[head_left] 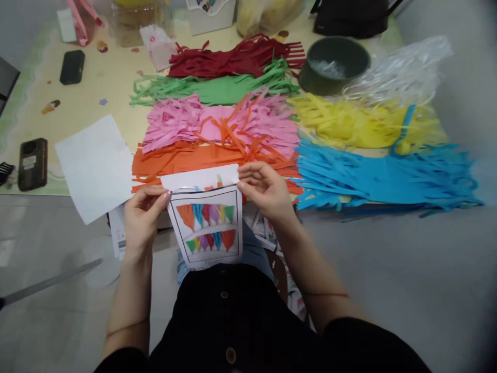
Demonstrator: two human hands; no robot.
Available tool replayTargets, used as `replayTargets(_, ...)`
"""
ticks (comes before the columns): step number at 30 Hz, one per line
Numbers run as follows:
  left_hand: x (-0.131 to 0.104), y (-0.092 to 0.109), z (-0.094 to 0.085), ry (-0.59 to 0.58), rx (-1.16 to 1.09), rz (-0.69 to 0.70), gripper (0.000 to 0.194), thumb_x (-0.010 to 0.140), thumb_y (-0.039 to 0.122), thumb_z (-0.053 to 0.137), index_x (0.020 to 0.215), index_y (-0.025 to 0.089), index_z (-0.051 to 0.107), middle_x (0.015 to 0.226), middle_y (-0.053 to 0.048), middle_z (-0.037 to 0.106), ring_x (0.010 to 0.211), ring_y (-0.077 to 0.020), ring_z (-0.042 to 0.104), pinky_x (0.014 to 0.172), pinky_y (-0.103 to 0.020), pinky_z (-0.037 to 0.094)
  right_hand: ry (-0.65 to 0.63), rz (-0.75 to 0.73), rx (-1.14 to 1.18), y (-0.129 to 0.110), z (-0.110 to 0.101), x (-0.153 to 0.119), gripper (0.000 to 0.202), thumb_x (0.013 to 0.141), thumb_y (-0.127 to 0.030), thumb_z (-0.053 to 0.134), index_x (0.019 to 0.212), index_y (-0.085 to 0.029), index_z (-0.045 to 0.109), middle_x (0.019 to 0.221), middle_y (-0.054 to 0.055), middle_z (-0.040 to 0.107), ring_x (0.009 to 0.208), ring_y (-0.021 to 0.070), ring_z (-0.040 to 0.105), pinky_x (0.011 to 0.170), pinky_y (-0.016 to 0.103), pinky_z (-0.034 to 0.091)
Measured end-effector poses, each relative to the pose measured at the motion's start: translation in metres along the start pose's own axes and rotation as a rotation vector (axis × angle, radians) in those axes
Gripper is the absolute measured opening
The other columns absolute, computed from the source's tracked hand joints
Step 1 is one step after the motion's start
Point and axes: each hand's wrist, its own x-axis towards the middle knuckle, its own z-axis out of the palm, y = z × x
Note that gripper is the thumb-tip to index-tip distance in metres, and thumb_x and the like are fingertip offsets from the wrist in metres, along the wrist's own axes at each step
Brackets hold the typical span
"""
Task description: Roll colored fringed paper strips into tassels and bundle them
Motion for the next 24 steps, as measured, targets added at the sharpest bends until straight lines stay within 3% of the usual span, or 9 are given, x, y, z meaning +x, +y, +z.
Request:
replayTargets(3, 0.006, 0.010, -0.002, -0.045, -0.055, -0.102, 0.039, 0.062, 0.026, 0.094, 0.097, 0.022, 0.077, 0.074, 0.000, 0.069, 0.060, -0.0085, 0.059, 0.053, -0.017, 0.048, -0.122, 0.068, 0.008, -0.004, -0.006, 0.006, 0.058, 0.079, -0.038, 0.078, 0.132, -0.026, 0.057, 0.089, 0.000, 0.064, 0.072, 0.0114, 0.060, 0.065, 0.023, 0.053)
replayTargets(5, 0.010, 0.016, -0.004, -0.097, -0.070, -0.168, 0.053, 0.058, 0.025, 0.095, 0.108, 0.024, 0.077, 0.072, 0.001, 0.067, 0.060, -0.0090, 0.059, 0.052, -0.017, 0.048, -0.199, 0.103, -0.022, -0.008, -0.008, 0.011, 0.052, 0.078, -0.036, 0.076, 0.126, -0.023, 0.063, 0.088, 0.000, 0.063, 0.071, 0.0109, 0.057, 0.062, 0.022, 0.051)
replayTargets(10, 0.012, 0.021, -0.010, -0.175, 0.027, -0.245, 0.028, 0.061, 0.026, 0.091, 0.084, 0.016, 0.080, 0.071, -0.003, 0.068, 0.061, -0.0106, 0.060, 0.054, -0.020, 0.052, -0.270, 0.119, -0.129, -0.017, -0.007, 0.016, 0.020, 0.076, -0.032, 0.071, 0.089, -0.017, 0.070, 0.083, 0.003, 0.065, 0.070, 0.0129, 0.058, 0.059, 0.022, 0.047)
replayTargets(16, 0.011, 0.017, -0.015, -0.149, 0.109, -0.131, 0.021, 0.062, 0.024, 0.090, 0.079, 0.019, 0.079, 0.061, 0.000, 0.061, 0.052, -0.0098, 0.055, 0.048, -0.020, 0.047, -0.194, -0.066, -0.306, -0.024, -0.005, 0.011, 0.014, 0.076, -0.022, 0.066, 0.088, -0.018, 0.072, 0.085, 0.003, 0.067, 0.074, 0.0133, 0.060, 0.064, 0.022, 0.047)
replayTargets(21, 0.021, 0.030, -0.011, -0.292, 0.309, -0.071, 0.021, 0.068, 0.032, 0.088, 0.082, 0.017, 0.081, 0.069, -0.004, 0.068, 0.060, -0.0140, 0.060, 0.051, -0.023, 0.048, -0.406, 0.020, -0.242, -0.027, -0.005, 0.021, 0.018, 0.080, -0.030, 0.067, 0.092, -0.016, 0.071, 0.084, 0.002, 0.071, 0.074, 0.0147, 0.064, 0.063, 0.022, 0.049)
replayTargets(24, 0.026, 0.038, -0.005, -0.348, 0.420, -0.044, 0.021, 0.070, 0.035, 0.087, 0.079, 0.017, 0.081, 0.077, -0.006, 0.072, 0.068, -0.0157, 0.063, 0.055, -0.023, 0.049, -0.428, 0.012, -0.277, -0.026, -0.003, 0.026, 0.018, 0.082, -0.032, 0.067, 0.087, -0.015, 0.072, 0.080, 0.002, 0.072, 0.071, 0.0144, 0.065, 0.062, 0.021, 0.048)
